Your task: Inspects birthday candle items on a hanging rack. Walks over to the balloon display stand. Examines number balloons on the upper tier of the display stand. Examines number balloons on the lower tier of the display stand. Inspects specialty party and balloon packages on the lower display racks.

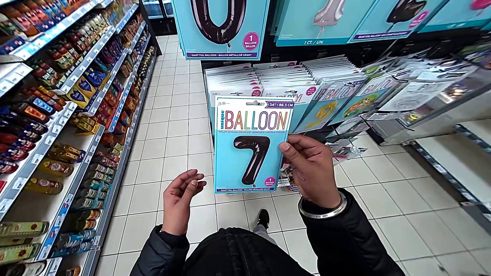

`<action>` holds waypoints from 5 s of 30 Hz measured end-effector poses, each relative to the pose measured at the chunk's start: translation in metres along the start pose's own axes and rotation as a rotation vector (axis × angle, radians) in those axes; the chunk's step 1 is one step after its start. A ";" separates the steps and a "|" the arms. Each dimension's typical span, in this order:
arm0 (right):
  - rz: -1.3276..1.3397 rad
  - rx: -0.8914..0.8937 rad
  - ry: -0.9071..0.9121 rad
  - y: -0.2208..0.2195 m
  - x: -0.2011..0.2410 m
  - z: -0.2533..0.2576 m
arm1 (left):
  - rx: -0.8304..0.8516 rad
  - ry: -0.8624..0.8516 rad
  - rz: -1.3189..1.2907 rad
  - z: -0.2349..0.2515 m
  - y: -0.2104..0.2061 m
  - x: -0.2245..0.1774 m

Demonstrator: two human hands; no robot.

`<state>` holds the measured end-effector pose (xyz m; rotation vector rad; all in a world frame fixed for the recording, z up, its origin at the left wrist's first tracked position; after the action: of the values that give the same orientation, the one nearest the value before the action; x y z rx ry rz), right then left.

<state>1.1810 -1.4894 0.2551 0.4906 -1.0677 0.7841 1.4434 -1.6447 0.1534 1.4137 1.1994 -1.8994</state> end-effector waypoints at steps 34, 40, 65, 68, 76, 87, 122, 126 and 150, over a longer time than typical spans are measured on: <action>-0.256 -0.085 -0.140 -0.013 -0.085 0.068 | -0.045 -0.016 -0.030 0.005 0.013 0.000; -0.488 -0.239 -0.120 -0.024 -0.088 0.063 | -0.039 0.000 -0.004 0.006 0.009 0.000; -0.266 -0.364 -0.045 0.087 -0.100 0.067 | -0.048 0.012 0.016 0.002 -0.034 0.016; -0.168 -0.288 -0.092 0.088 -0.098 0.068 | -0.049 0.012 0.025 0.002 -0.051 0.017; -0.020 -0.071 -0.163 0.093 -0.086 0.065 | -0.061 0.012 0.028 -0.006 -0.090 0.023; 0.030 0.081 0.012 0.136 -0.023 0.052 | -0.089 -0.009 0.039 -0.017 -0.129 0.037; 0.060 0.214 0.022 0.159 -0.053 0.076 | -0.203 -0.044 0.035 -0.030 -0.170 0.073; 0.013 0.181 -0.004 0.149 -0.060 0.084 | -0.191 -0.028 0.036 -0.021 -0.162 0.071; -0.580 -0.297 0.078 0.134 -0.064 0.064 | 0.152 -0.190 0.145 0.077 -0.166 0.038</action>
<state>1.0243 -1.4693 0.2222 0.4765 -0.8848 0.1283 1.2602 -1.6240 0.1842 1.3223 0.8565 -2.0056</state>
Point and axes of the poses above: each hand's wrist, its own z-axis towards the middle knuckle, its own y-axis out of the back of the hand, x = y × z, the point moved 2 cm from there along z, towards the middle knuckle, and after that the axes turned 7 degrees about -z, right-handed, at the moved point
